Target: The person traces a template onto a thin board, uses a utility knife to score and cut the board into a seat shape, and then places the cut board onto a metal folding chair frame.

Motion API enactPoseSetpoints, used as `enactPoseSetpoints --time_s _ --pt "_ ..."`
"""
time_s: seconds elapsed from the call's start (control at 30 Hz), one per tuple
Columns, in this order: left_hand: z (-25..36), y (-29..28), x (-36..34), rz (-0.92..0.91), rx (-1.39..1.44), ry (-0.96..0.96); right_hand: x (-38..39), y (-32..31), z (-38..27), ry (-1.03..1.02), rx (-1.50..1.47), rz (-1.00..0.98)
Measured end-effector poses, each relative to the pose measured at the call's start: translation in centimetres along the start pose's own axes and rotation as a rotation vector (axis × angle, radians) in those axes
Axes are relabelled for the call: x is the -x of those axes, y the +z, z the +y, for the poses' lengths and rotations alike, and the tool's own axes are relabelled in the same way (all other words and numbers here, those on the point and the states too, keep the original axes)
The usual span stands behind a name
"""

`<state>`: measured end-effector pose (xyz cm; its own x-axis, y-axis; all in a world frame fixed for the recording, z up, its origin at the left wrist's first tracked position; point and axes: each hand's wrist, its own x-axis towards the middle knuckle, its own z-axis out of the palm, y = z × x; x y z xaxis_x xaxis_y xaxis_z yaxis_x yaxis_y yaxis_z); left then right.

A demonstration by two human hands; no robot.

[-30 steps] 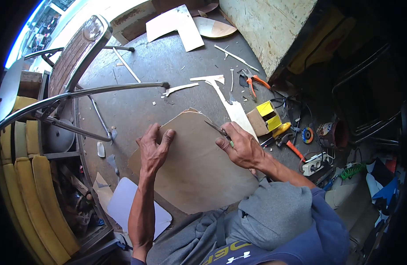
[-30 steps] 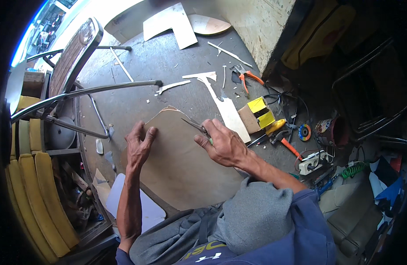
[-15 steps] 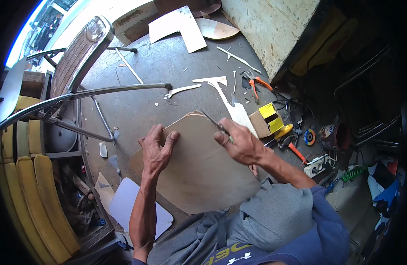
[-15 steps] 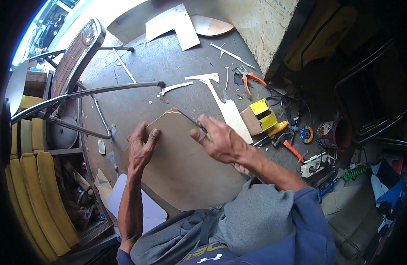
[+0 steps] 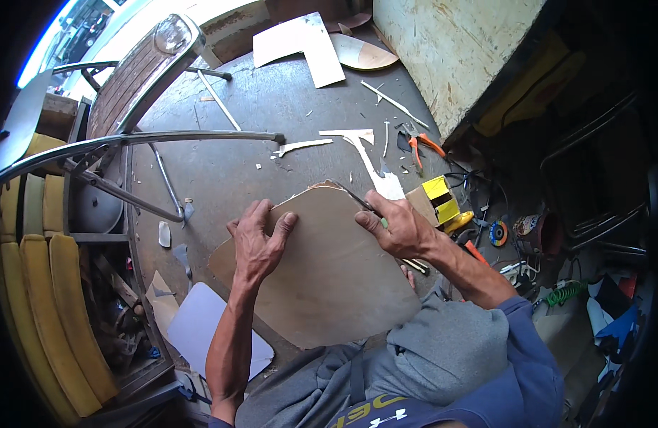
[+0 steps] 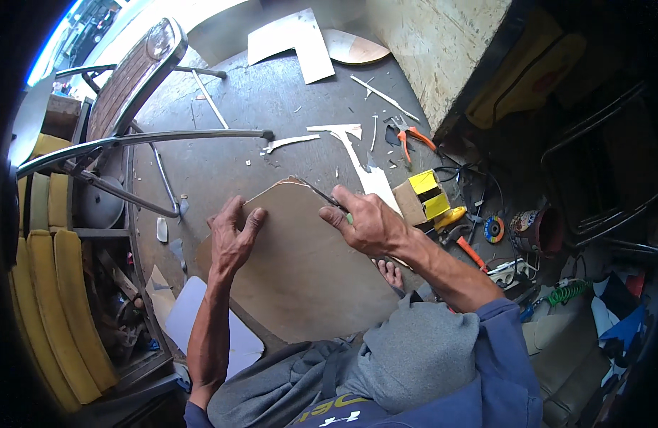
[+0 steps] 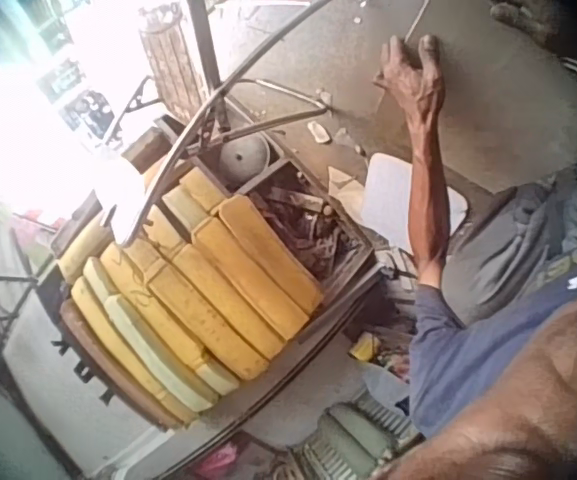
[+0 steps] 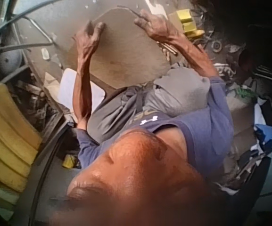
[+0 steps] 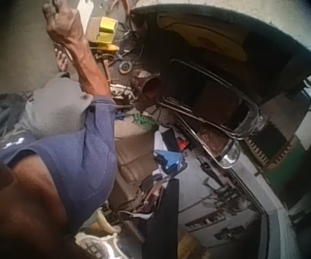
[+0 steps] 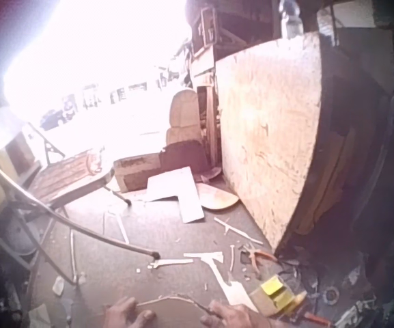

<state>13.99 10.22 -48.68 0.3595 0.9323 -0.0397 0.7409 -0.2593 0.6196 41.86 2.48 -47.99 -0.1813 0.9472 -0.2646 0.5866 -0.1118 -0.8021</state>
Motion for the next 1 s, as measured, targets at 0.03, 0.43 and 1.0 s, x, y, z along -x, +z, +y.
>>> enactPoseSetpoints --time_s 0.03,0.43,1.0 --pt "0.2 -0.1 0.0 0.000 -0.003 -0.002 0.0 -0.4 -0.1 -0.003 0.015 -0.017" --pt "1.0 -0.4 0.1 0.031 -0.033 -0.014 0.5 0.5 0.0 -0.166 -0.072 0.116" --pt "1.1 -0.4 0.7 0.070 -0.031 0.031 0.0 -2.3 0.0 -0.104 0.075 -0.034"
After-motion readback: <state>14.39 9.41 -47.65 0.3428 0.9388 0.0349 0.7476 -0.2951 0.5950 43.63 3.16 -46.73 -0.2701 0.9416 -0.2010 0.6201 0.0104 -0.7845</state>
